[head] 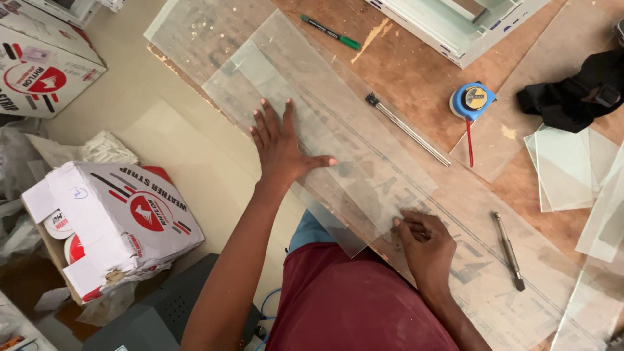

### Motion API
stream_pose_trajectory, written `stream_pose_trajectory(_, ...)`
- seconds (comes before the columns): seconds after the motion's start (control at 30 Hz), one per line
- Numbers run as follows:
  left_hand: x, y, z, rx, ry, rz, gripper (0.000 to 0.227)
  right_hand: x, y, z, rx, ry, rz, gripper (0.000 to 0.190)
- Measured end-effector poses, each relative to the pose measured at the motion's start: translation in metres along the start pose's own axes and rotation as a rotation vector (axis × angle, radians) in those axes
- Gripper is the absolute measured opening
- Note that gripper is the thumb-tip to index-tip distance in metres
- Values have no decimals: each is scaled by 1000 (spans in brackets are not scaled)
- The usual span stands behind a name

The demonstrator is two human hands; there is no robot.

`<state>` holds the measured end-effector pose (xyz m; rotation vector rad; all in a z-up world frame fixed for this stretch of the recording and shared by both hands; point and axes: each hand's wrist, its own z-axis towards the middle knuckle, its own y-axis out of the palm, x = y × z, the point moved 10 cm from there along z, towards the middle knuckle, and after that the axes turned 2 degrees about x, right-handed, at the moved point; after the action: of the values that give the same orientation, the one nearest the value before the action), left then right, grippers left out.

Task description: Measure and cut strips of glass for window frames using a glass cutter.

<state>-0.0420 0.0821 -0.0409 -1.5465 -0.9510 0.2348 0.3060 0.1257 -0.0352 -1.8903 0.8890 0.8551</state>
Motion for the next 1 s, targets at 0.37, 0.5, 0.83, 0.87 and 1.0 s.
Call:
stream_pose_trajectory(0.37,-3,-1,1,43,23,7,163,-13,1,0,35,-147,-56,25)
stream_pose_trajectory(0.5,-2,-2,1,56,25,11,164,-13,1,0,35,-134,-68,25)
stream_pose_trajectory(0.83,-5,-1,0,58,37,-29,165,-9,2,0,28,-106,-50,23)
stream_pose_trajectory(0.87,-6,-1,0,62,47,-32,166,-10,2,0,28,-93,-62,23)
stream_pose_trajectory(1.0,-5,1,0,58,61,-42,165,-7,2,1,31,-96,-76,22)
